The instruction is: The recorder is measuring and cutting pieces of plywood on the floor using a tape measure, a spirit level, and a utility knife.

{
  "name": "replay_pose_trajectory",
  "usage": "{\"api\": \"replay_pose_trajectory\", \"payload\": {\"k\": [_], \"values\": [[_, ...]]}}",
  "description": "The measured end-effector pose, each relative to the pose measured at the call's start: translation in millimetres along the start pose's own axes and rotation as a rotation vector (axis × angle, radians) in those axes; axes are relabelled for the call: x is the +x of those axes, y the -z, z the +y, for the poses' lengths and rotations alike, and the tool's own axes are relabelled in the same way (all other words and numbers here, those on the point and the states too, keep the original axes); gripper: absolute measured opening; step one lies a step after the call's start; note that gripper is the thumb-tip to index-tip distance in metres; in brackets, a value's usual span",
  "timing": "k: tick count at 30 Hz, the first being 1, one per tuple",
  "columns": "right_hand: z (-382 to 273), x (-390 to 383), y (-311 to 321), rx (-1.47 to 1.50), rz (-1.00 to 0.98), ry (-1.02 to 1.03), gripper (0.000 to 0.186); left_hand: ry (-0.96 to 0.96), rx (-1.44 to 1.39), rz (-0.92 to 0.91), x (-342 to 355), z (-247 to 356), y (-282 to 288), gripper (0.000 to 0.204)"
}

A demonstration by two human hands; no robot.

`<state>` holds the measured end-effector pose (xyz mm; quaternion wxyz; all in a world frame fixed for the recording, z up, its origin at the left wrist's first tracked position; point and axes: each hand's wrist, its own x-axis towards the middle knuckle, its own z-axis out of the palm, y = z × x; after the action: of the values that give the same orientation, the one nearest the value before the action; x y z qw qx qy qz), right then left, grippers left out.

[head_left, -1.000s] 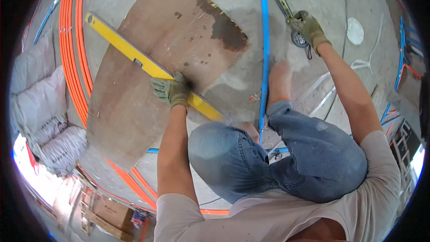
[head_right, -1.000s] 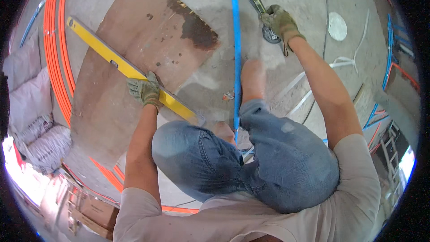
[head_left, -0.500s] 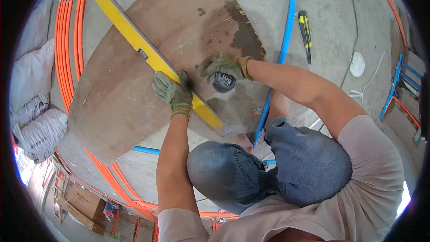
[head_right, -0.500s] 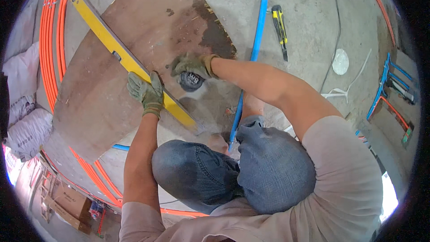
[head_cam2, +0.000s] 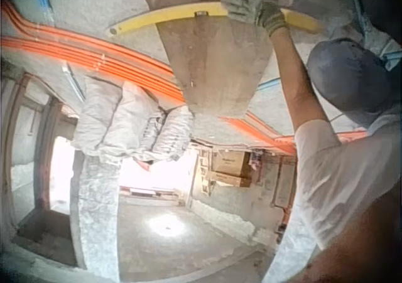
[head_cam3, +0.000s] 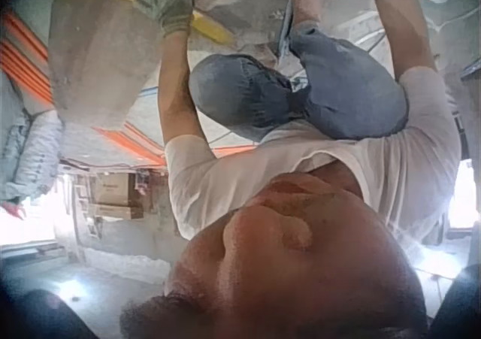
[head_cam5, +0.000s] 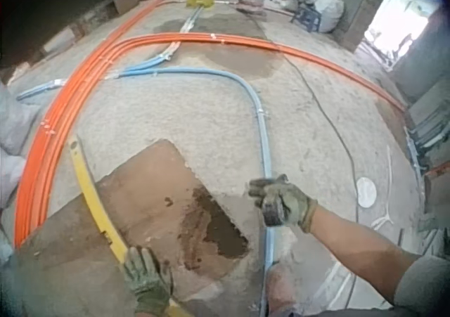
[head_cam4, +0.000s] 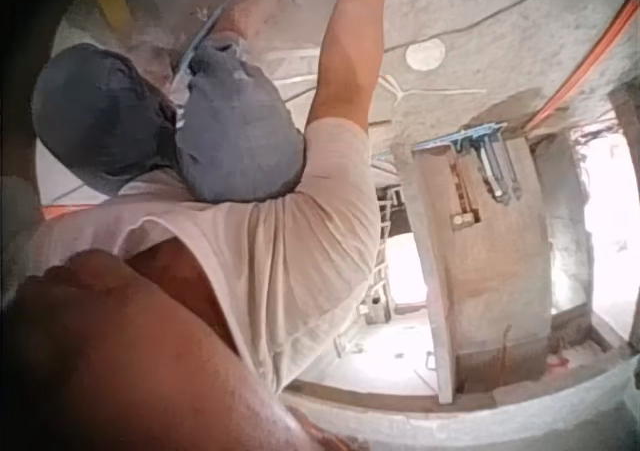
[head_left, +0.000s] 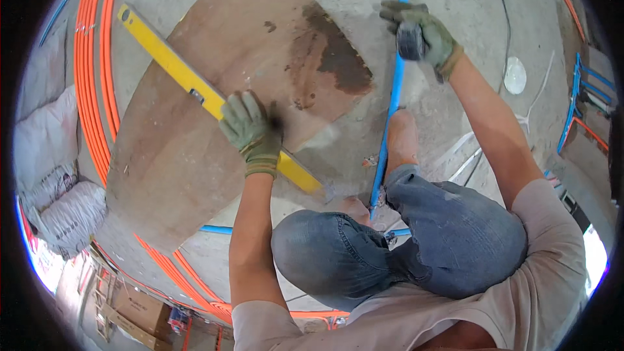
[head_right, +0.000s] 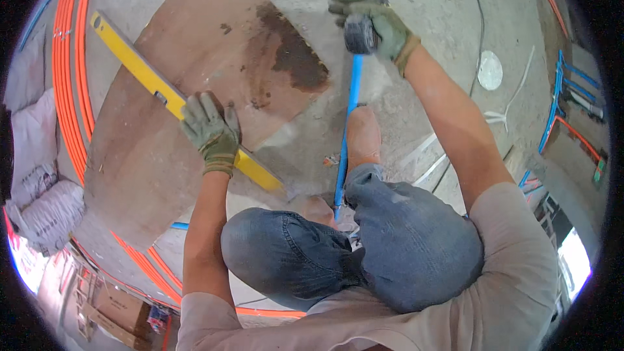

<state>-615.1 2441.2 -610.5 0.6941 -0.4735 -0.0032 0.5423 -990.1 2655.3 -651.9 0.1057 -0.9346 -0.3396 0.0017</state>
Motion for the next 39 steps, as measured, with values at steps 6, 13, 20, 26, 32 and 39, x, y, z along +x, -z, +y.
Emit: {"api": "replay_pose_trajectory", "payload": {"k": [6,13,20,26,32,39], "values": [[37.1,-109.7,35.1,-0.474,0.214,-0.064,0.044,-0.123,-0.319,-0.053,20.0,93.5,1.8,0.07],[36.9,-172.6,72.3,0.162,0.356,-0.155,0.045,-0.335,-0.587,0.044,128.9,88.6,14.6,0.042],[29.4,-160.6,67.3,0.079,0.431,-0.15,0.042,-0.851,-0.737,0.015,114.0,187.1,47.4,0.045],[10.7,-133.2,20.2,0.003,0.355,0.042,0.035,-0.487,-1.642,-0.433,72.6,241.8,112.8,0.046],[12.3,-97.2,-34.9,-0.902,0.399,0.641,0.032,-0.116,-2.269,-1.037,78.2,233.3,114.7,0.042],[22.2,-79.4,-80.9,-1.391,0.201,0.47,0.053,0.366,-2.491,-1.19,82.5,184.0,105.9,0.034]]}}
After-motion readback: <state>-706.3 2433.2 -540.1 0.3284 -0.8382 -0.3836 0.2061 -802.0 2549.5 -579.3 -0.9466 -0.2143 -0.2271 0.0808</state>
